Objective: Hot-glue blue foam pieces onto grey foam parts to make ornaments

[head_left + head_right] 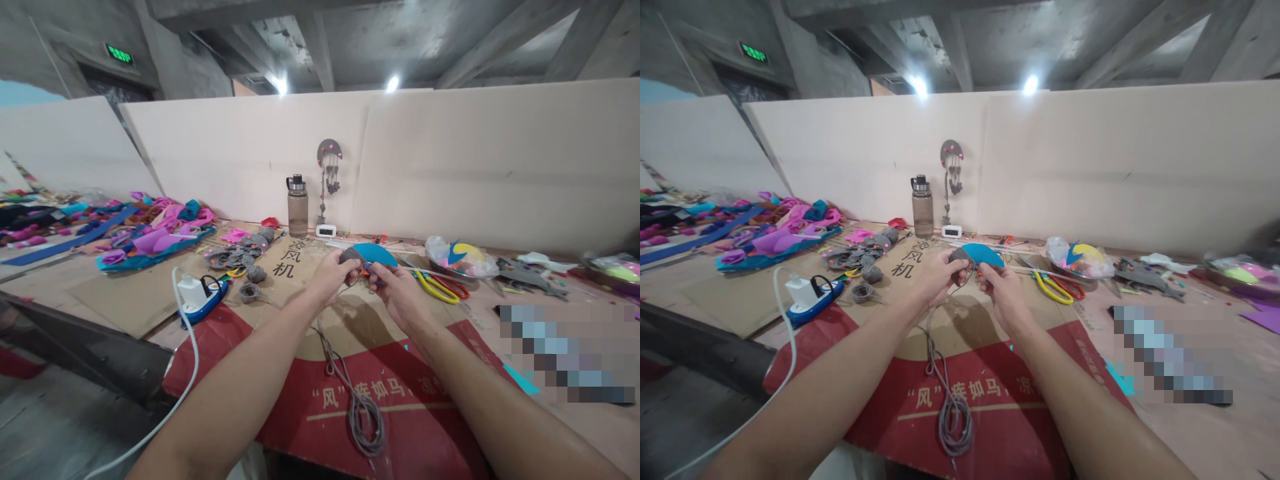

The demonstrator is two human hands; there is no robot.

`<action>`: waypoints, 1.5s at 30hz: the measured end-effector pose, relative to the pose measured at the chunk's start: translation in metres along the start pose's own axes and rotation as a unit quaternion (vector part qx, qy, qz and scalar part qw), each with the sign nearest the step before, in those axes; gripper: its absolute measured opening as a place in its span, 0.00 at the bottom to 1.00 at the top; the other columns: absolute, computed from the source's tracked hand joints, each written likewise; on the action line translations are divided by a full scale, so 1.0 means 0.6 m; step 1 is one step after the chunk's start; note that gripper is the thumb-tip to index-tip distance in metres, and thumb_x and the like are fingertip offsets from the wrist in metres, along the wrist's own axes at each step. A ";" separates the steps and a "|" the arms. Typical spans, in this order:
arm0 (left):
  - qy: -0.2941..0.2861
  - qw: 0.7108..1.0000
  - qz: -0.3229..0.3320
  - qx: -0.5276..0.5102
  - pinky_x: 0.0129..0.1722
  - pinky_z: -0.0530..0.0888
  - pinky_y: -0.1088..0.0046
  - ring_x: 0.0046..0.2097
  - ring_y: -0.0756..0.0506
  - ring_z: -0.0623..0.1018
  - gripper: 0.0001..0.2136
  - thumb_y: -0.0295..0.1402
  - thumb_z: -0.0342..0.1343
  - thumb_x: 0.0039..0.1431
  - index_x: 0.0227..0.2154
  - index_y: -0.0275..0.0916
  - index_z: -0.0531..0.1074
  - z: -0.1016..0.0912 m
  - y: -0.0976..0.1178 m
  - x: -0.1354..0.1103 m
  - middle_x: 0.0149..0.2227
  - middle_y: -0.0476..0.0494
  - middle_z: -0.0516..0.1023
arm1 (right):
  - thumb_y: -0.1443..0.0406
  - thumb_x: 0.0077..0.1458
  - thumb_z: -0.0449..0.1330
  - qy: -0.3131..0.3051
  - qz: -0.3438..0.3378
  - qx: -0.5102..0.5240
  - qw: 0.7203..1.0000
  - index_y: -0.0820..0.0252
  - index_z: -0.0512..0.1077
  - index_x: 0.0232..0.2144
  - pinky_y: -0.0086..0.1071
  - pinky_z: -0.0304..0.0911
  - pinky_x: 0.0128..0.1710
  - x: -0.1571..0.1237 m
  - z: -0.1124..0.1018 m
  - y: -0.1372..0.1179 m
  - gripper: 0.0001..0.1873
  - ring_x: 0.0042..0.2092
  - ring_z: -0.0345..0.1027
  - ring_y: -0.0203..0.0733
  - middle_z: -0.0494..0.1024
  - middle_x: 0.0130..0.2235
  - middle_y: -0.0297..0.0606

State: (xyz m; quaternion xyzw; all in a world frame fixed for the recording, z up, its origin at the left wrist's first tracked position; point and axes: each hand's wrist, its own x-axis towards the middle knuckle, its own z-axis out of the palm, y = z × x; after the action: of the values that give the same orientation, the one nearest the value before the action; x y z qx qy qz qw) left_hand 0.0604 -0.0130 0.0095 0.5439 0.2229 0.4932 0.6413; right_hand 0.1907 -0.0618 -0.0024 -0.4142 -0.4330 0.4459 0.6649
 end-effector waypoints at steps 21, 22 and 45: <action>0.041 0.993 0.023 0.108 0.30 0.74 0.75 0.28 0.53 0.73 0.03 0.25 0.58 0.51 0.29 0.35 0.69 0.021 -0.024 -0.013 0.28 0.49 0.73 | 0.57 0.51 0.58 0.092 -0.156 -0.347 0.920 0.60 0.74 0.31 0.35 0.62 0.35 -0.008 -0.008 -0.001 0.12 0.31 0.68 0.41 0.78 0.31 0.39; 0.035 0.991 0.030 0.126 0.31 0.74 0.74 0.28 0.52 0.73 0.03 0.25 0.57 0.51 0.29 0.35 0.69 0.020 -0.026 -0.013 0.28 0.49 0.73 | 0.57 0.51 0.58 0.093 -0.151 -0.342 0.923 0.60 0.74 0.30 0.35 0.62 0.35 -0.008 -0.008 -0.001 0.12 0.31 0.68 0.41 0.78 0.30 0.39; 0.023 0.990 0.021 0.139 0.32 0.73 0.75 0.29 0.51 0.74 0.03 0.27 0.58 0.52 0.30 0.35 0.71 0.017 -0.036 -0.009 0.28 0.48 0.74 | 0.60 0.43 0.57 0.118 -0.109 -0.288 0.944 0.59 0.68 0.22 0.31 0.58 0.28 -0.015 0.005 -0.011 0.07 0.26 0.61 0.36 0.71 0.23 0.33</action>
State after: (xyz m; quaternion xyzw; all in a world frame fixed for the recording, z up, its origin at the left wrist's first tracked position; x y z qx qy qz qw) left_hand 0.0749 -0.0207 -0.0087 0.6205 0.2925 0.4831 0.5441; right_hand 0.1875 -0.0719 0.0026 -0.5882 -0.5042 0.1749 0.6077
